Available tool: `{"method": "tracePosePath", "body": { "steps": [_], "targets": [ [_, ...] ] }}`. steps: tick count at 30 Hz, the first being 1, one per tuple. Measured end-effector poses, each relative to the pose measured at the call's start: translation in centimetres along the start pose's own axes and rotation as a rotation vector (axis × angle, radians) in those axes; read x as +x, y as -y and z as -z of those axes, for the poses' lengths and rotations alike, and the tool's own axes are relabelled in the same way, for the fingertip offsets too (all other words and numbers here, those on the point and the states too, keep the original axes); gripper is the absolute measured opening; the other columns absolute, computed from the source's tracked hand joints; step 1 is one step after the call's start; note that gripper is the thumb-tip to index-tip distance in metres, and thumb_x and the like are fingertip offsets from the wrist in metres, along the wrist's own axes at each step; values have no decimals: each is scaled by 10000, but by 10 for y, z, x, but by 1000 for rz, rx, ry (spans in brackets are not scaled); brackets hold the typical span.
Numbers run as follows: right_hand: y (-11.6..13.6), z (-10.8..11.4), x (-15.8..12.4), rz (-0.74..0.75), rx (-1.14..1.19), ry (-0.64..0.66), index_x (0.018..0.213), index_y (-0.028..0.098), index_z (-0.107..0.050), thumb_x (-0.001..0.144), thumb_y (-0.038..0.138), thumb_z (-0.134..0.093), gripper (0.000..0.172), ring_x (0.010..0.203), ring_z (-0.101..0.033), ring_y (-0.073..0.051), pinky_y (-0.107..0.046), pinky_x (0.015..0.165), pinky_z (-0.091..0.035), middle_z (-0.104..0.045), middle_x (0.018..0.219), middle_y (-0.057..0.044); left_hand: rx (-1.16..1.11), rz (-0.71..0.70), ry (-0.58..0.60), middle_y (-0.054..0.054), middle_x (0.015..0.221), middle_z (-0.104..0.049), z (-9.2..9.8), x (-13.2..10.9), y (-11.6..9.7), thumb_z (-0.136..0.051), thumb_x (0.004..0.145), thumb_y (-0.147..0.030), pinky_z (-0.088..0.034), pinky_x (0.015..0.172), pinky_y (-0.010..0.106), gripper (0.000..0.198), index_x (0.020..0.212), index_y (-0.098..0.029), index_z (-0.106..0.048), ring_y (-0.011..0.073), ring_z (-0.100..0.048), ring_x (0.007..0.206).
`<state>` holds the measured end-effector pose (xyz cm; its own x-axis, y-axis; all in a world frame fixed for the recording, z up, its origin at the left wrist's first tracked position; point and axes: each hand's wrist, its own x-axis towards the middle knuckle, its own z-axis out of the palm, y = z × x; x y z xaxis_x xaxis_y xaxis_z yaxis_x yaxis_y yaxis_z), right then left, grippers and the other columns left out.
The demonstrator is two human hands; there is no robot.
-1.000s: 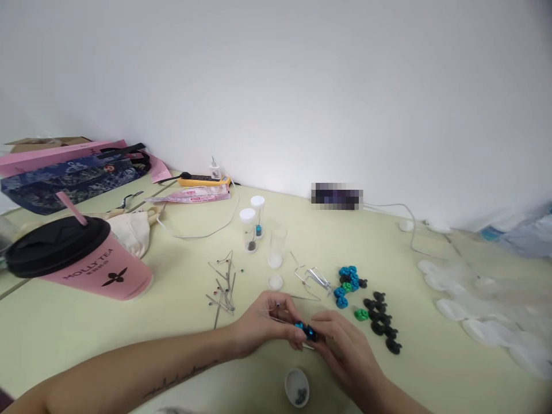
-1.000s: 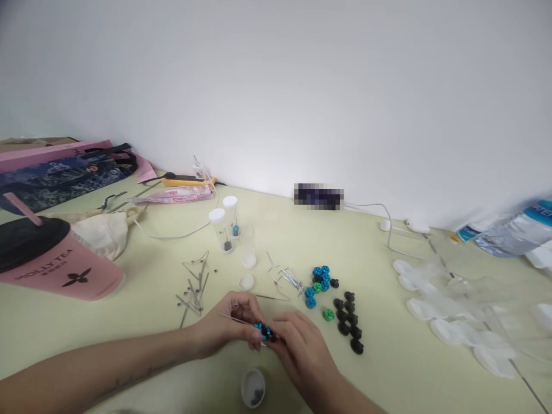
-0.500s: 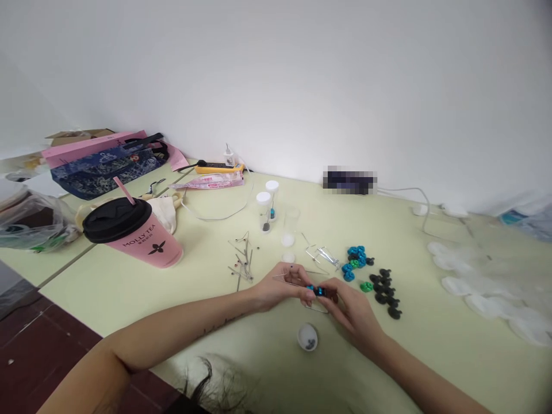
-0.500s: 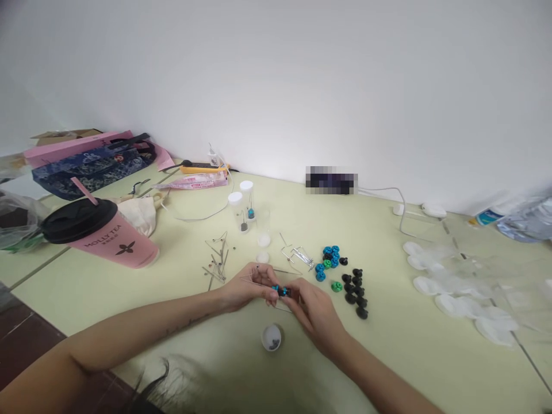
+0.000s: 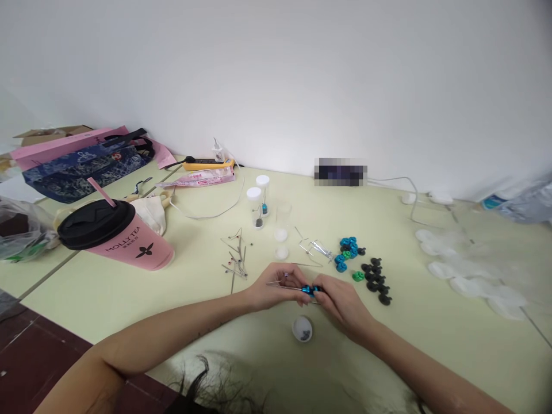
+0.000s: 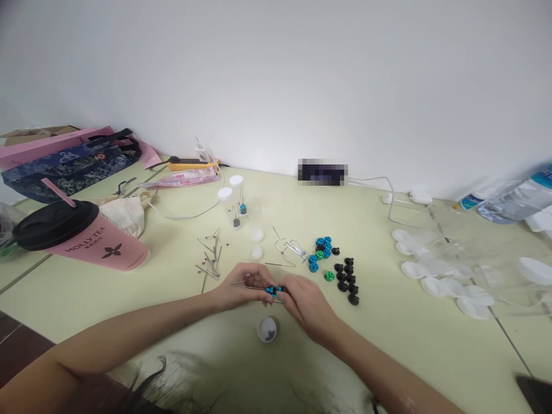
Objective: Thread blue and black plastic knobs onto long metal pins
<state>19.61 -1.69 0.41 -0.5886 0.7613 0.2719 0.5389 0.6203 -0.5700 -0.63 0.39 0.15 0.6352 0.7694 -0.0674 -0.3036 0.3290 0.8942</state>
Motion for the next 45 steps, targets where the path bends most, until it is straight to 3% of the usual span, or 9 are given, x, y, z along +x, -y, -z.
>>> {"method": "tracePosePath", "body": {
  "steps": [5,9,13,17,22,31,37,40,45],
  "targets": [
    [-1,1,-2,9,-1,7,795,199,-551,996,338,-291,357,617,-533,-165,-274,587,-401,-562,663,-14,-5,45,36,73,710,-707,1,1,-1,-802,640,-184,-533,627,280,261,830,-84,-653,150,-658,620],
    [-1,3,-2,4,49,-91,1071,200,-534,979,395,-362,276,679,-566,-162,-273,629,-445,-611,784,-27,-35,13,-55,47,691,-701,2,6,-3,-799,646,-178,-518,603,244,238,810,-94,-648,122,-640,595],
    [-1,-1,-3,47,39,-246,1209,206,-476,940,209,-483,269,729,-578,-150,-266,667,-470,-629,898,-47,-84,-4,-138,30,666,-692,4,11,-5,-793,653,-155,-500,580,213,211,778,-99,-632,102,-627,575],
    [-3,-5,-3,81,25,-302,1132,201,-533,907,120,-523,239,742,-582,-151,-255,660,-471,-626,837,-37,-110,46,-78,42,659,-693,5,11,-6,-799,639,-150,-502,566,221,224,777,-93,-631,116,-636,573],
    [-4,-3,-4,76,34,-259,1103,200,-551,911,150,-527,200,692,-578,-150,-250,614,-465,-610,772,-26,-115,82,-42,51,675,-698,6,9,-5,-802,632,-153,-517,585,236,236,787,-85,-639,126,-645,587],
    [-1,1,-3,42,22,-169,1055,222,-523,947,211,-461,125,724,-595,-172,-281,636,-487,-629,829,-49,-78,96,-37,53,639,-691,5,8,-4,-815,621,-188,-522,594,254,262,780,-83,-635,124,-630,555],
    [2,1,-2,71,42,-221,1217,197,-461,920,170,-502,301,862,-576,-185,-316,741,-507,-580,1023,-101,-114,68,-69,50,702,-701,4,9,-5,-810,629,-178,-509,577,234,258,778,-96,-615,119,-635,583],
    [1,-1,-1,102,28,-248,1172,213,-505,915,113,-499,276,939,-577,-193,-310,776,-503,-588,1033,-92,-103,70,-40,50,684,-700,5,9,-4,-804,638,-176,-504,584,233,250,777,-97,-612,118,-633,585],
    [1,0,-1,84,43,-217,1135,211,-526,929,149,-488,218,888,-603,-195,-309,732,-515,-616,991,-90,-84,82,-24,51,659,-699,6,8,-3,-803,641,-184,-506,594,244,250,782,-95,-615,119,-627,569]
  ]
}}
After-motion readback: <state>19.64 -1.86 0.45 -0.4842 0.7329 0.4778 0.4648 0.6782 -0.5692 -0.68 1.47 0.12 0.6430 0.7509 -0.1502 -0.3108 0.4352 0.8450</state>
